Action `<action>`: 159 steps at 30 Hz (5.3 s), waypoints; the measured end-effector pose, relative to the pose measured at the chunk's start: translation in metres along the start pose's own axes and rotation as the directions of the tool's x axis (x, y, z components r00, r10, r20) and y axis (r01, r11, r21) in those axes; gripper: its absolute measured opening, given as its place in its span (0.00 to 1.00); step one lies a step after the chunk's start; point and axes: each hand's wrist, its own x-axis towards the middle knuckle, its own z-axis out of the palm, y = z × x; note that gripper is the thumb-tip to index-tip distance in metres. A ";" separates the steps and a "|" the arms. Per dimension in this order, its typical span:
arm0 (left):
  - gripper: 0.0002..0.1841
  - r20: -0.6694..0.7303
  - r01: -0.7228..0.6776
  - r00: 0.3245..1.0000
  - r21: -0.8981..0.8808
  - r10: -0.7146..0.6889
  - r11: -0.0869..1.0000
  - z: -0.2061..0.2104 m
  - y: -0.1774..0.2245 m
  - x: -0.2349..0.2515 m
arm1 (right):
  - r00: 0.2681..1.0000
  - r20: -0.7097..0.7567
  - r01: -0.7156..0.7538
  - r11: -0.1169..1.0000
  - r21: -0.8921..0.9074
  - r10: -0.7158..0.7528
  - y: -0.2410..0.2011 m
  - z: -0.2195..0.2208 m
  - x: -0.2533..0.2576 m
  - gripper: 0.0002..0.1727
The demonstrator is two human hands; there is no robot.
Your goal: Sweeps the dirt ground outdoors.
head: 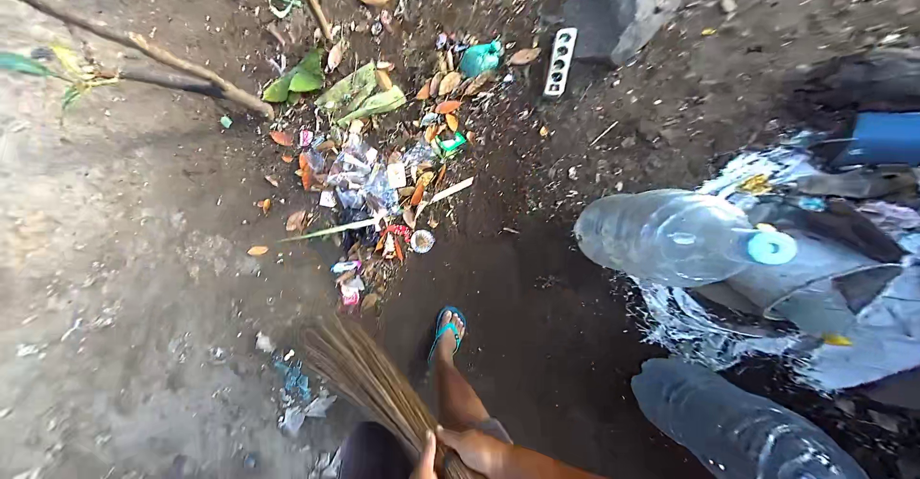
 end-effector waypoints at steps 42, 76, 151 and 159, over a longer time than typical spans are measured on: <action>0.46 0.278 -0.629 0.777 0.357 0.564 0.691 0.101 0.128 0.048 | 0.568 -0.473 0.782 0.621 0.053 -0.674 -0.096 -0.072 -0.040 0.35; 0.36 0.120 -0.328 0.937 -0.018 0.327 0.945 -0.169 0.161 0.058 | 0.775 -0.423 0.514 0.858 -0.011 -0.470 -0.151 0.169 0.087 0.32; 0.29 0.393 -0.374 0.906 0.567 0.159 0.734 0.236 0.394 0.107 | 0.597 -0.678 0.666 0.736 0.122 -0.428 -0.320 -0.190 -0.071 0.32; 0.34 0.019 -0.304 0.943 0.457 0.332 0.836 0.133 0.361 -0.017 | 0.744 -0.301 0.655 0.740 0.155 -0.596 -0.307 -0.079 -0.094 0.38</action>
